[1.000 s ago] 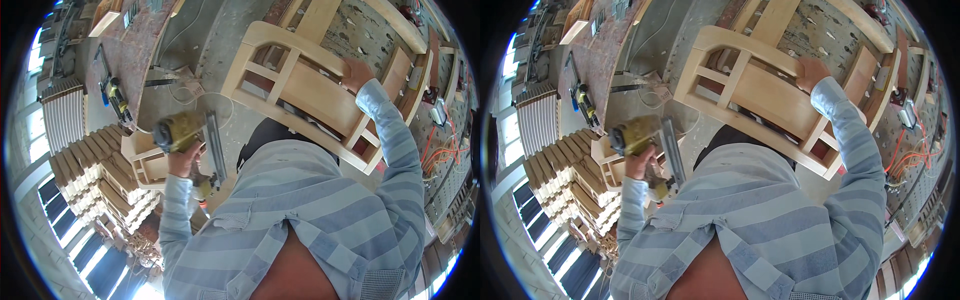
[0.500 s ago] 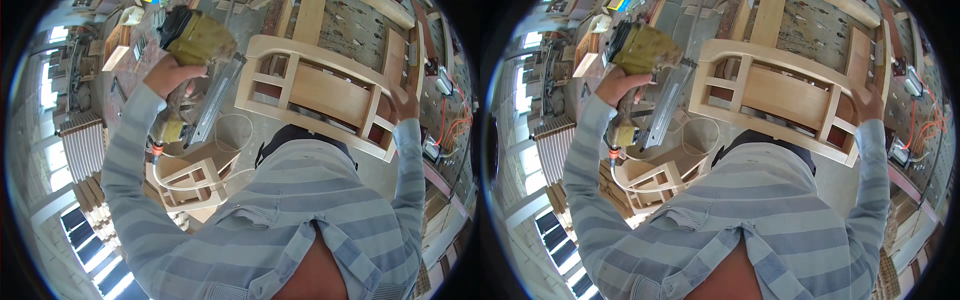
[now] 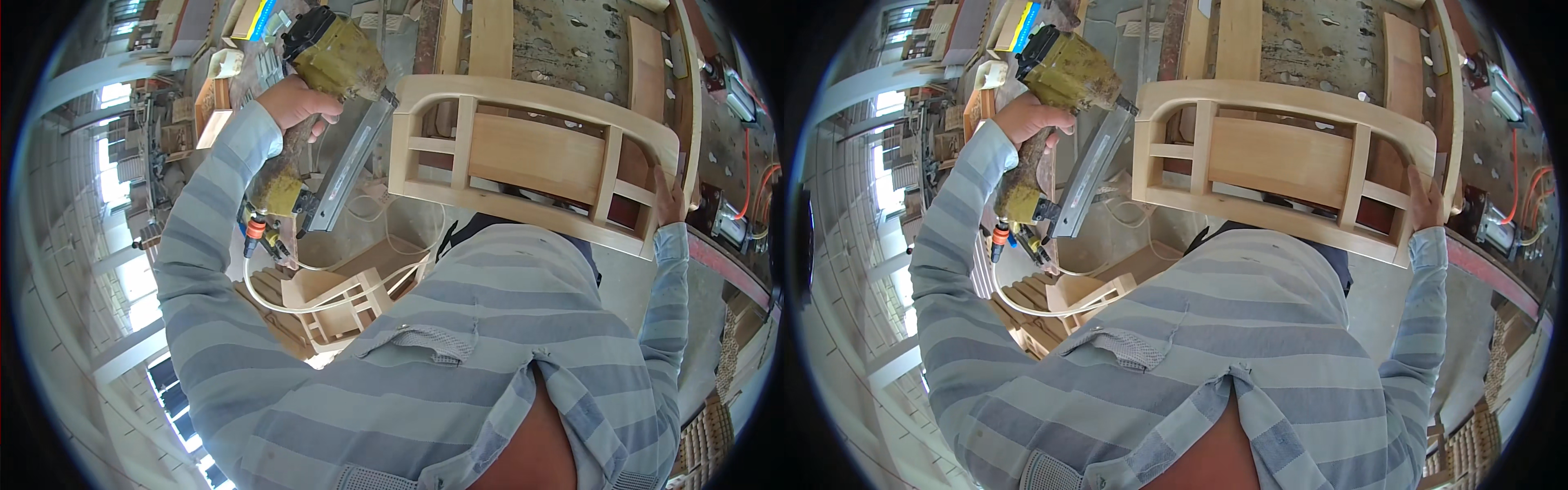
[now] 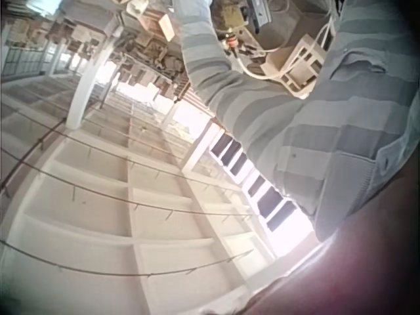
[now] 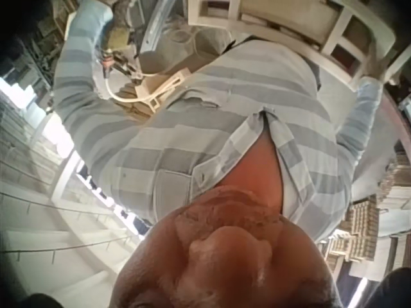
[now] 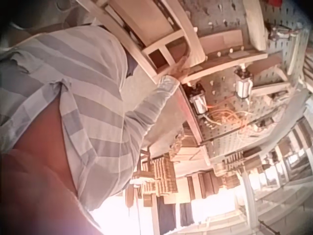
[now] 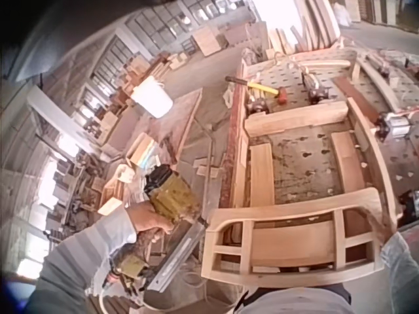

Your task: Assembling wooden frame components using a pneumatic nail gun and a specialized jig.

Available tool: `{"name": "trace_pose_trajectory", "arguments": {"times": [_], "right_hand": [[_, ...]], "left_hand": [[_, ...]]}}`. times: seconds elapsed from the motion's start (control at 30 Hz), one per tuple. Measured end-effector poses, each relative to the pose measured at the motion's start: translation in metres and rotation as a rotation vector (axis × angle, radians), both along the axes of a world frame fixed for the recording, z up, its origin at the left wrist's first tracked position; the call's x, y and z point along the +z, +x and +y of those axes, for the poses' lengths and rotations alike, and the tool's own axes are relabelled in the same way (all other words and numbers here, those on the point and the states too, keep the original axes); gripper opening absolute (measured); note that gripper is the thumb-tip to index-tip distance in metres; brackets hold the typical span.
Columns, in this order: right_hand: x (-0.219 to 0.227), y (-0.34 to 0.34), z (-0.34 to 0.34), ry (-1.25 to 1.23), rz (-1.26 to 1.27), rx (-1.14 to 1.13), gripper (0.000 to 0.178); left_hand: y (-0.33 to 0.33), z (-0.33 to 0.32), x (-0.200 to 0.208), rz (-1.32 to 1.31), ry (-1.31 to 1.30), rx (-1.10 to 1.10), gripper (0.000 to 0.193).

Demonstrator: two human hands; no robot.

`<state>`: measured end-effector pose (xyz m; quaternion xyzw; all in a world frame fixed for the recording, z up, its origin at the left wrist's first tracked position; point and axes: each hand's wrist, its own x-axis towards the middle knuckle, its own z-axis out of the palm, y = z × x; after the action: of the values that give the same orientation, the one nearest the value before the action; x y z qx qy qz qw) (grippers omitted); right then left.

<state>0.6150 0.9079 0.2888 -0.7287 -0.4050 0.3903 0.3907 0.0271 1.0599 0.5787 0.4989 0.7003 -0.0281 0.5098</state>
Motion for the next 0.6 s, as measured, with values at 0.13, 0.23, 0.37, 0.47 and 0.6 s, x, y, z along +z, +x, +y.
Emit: {"name": "trace_pose_trajectory", "arguments": {"times": [0.13,0.23,0.37,0.47,0.6], "right_hand": [[-0.003,0.003,-0.002,-0.012,-0.015,0.021,0.049],[-0.003,0.002,-0.002,0.013,0.002,0.028,0.049],[0.003,-0.003,-0.002,0.005,0.006,0.024,0.050],[0.008,-0.005,-0.003,-0.005,0.006,0.012,0.050],[0.011,-0.004,-0.002,-0.070,-0.012,0.008,0.050]], "left_hand": [[0.006,0.002,0.002,0.018,0.001,-0.080,0.022],[0.009,0.003,0.005,-0.003,0.010,-0.053,0.021],[0.019,0.007,0.011,0.024,-0.020,-0.085,0.021],[0.025,0.008,0.012,0.058,-0.047,-0.132,0.021],[0.029,0.000,0.012,0.150,-0.008,-0.146,0.024]]}}
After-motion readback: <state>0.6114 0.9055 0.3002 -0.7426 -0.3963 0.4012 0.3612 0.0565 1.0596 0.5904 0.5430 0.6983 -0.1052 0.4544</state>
